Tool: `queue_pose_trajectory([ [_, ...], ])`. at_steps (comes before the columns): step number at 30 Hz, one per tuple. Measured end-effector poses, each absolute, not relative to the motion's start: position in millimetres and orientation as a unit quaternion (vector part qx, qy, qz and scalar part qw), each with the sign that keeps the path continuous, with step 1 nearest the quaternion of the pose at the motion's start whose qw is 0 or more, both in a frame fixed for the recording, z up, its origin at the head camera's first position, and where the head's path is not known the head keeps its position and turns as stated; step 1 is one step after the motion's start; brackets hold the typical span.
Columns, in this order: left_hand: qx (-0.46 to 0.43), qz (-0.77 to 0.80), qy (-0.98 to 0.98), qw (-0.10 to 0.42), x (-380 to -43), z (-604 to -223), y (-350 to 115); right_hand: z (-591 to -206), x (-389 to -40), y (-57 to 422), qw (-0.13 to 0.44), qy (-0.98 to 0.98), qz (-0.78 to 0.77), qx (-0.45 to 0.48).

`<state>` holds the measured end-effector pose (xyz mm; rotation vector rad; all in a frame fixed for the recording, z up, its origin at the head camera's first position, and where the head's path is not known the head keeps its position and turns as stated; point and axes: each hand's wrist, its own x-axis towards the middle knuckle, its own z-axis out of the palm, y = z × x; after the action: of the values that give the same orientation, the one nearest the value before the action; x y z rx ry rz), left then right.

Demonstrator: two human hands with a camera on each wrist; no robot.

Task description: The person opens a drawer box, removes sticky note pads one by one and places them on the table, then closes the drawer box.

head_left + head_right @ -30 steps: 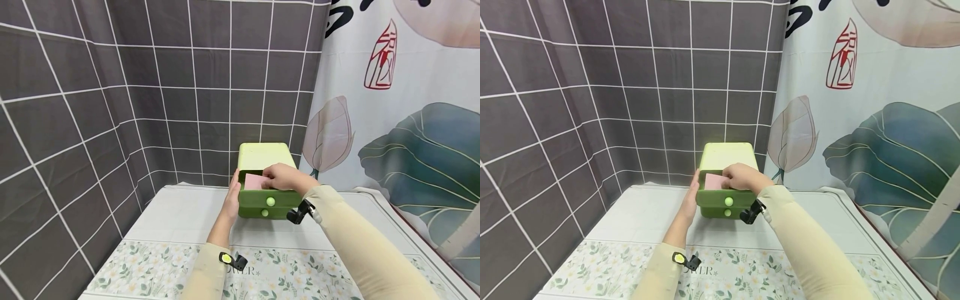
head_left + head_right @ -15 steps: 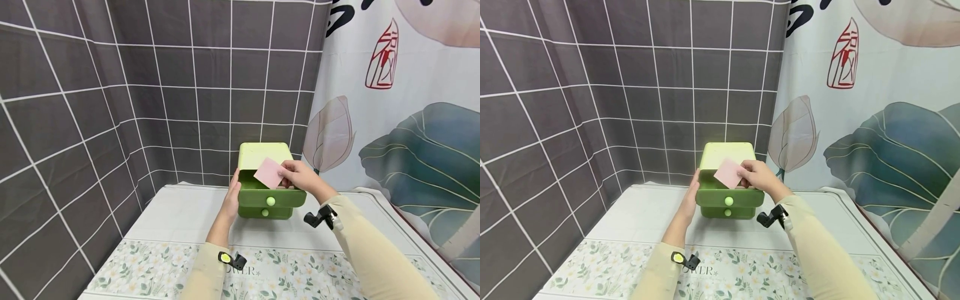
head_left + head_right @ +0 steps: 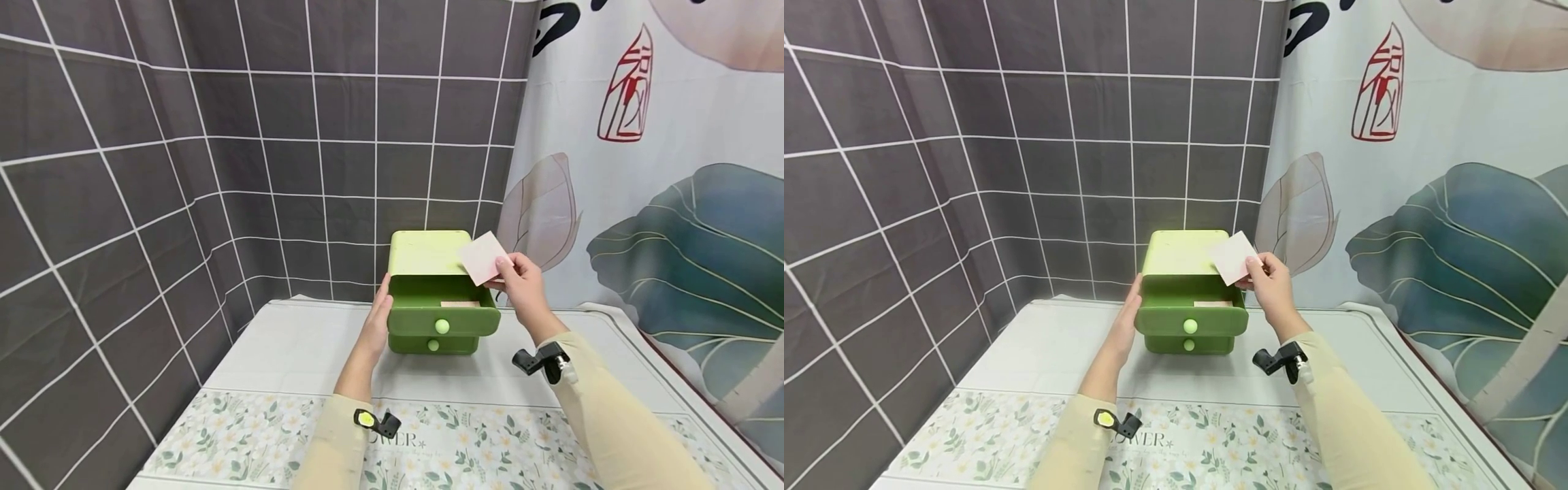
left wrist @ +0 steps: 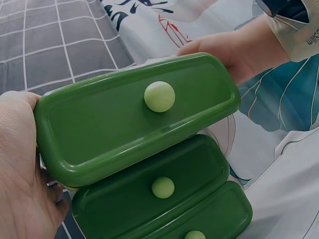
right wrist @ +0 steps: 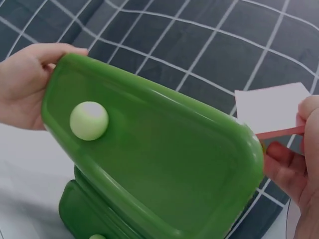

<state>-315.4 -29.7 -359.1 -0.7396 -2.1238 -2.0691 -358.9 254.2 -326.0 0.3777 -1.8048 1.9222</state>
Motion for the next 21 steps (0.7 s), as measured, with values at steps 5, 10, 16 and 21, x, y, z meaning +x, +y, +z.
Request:
queue_pose_trajectory([
  [5,-0.242,-0.675,-0.696,0.044,-311,-356,-30,-331,-359,265,0.248,-0.599,0.756,0.090],
  [10,-0.243,-0.677,-0.694,0.039,-312,-357,-30,-333,-356,276,0.265,-0.577,0.773,0.012],
  [16,-0.238,-0.674,-0.698,0.035,-312,-358,-31,-341,-355,288,0.255,-0.554,0.792,-0.014],
  [21,-0.238,-0.676,-0.697,0.033,-315,-360,-31,-350,-351,295,0.253,-0.556,0.792,-0.026],
])
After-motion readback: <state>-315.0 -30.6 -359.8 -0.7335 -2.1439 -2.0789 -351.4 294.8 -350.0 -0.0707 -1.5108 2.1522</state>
